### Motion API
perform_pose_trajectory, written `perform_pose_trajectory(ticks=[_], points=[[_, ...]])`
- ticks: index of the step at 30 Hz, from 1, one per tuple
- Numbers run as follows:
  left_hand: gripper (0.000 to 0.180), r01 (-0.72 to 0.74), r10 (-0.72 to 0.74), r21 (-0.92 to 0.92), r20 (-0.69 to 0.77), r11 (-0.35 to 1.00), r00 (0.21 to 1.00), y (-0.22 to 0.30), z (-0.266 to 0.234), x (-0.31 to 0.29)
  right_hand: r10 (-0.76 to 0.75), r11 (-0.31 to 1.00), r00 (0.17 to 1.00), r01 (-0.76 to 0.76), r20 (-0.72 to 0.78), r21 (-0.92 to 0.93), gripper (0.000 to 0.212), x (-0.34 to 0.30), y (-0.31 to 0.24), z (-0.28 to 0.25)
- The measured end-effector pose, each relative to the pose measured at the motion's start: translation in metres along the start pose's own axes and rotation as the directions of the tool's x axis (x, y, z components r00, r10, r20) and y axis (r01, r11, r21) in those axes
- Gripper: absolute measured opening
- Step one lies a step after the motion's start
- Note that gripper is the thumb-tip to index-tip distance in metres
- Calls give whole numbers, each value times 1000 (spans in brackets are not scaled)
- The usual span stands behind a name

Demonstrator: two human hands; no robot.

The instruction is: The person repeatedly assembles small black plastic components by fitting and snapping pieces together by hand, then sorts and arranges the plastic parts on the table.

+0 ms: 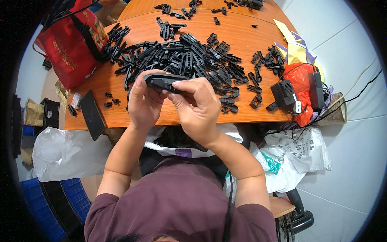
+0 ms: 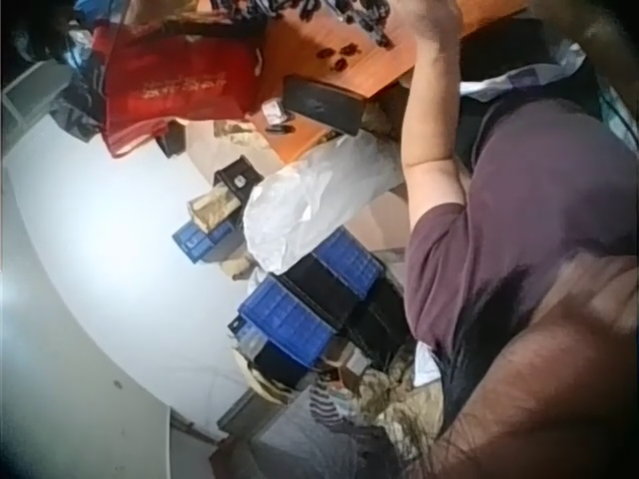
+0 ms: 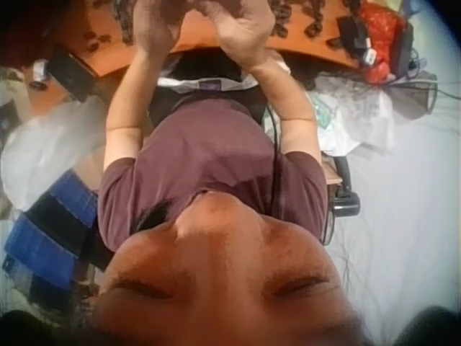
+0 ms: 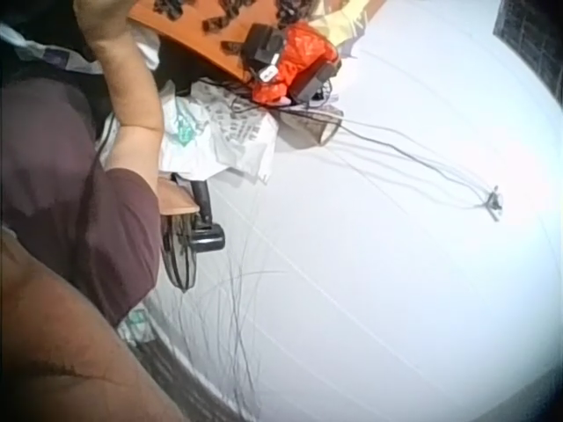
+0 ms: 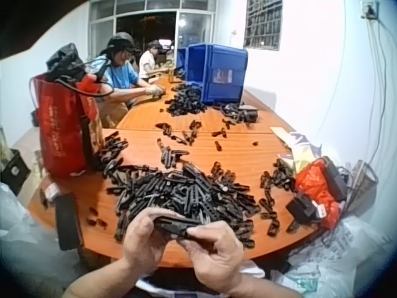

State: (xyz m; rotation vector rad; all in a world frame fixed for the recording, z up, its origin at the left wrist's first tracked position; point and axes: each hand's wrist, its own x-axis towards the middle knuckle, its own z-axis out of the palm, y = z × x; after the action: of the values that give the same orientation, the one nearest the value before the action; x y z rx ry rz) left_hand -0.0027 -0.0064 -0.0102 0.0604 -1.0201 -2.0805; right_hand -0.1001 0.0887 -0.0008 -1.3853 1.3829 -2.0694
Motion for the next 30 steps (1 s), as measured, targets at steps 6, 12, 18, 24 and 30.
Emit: perform_pose_trajectory(ticks=[6,12,18,24,30], points=[[40,-274,265,258,69,927,962,-3,5,-3,-157,967,988,153,-1,-206,19,8,-6,-2],[33,-484,392,533,284,694,875,9,3,3,-150,966,988,152,25,-207,22,7,-8,-6],[29,-540,379,685,391,489,839,17,-4,1,-125,905,991,94,-50,-414,39,16,-20,-6],[27,-330,219,532,261,780,940,15,-4,-8,20,848,979,91,203,-522,25,8,-27,-13],[33,-136,55,407,204,903,977,1,-18,-25,43,829,942,152,333,-538,25,-1,-31,-26]])
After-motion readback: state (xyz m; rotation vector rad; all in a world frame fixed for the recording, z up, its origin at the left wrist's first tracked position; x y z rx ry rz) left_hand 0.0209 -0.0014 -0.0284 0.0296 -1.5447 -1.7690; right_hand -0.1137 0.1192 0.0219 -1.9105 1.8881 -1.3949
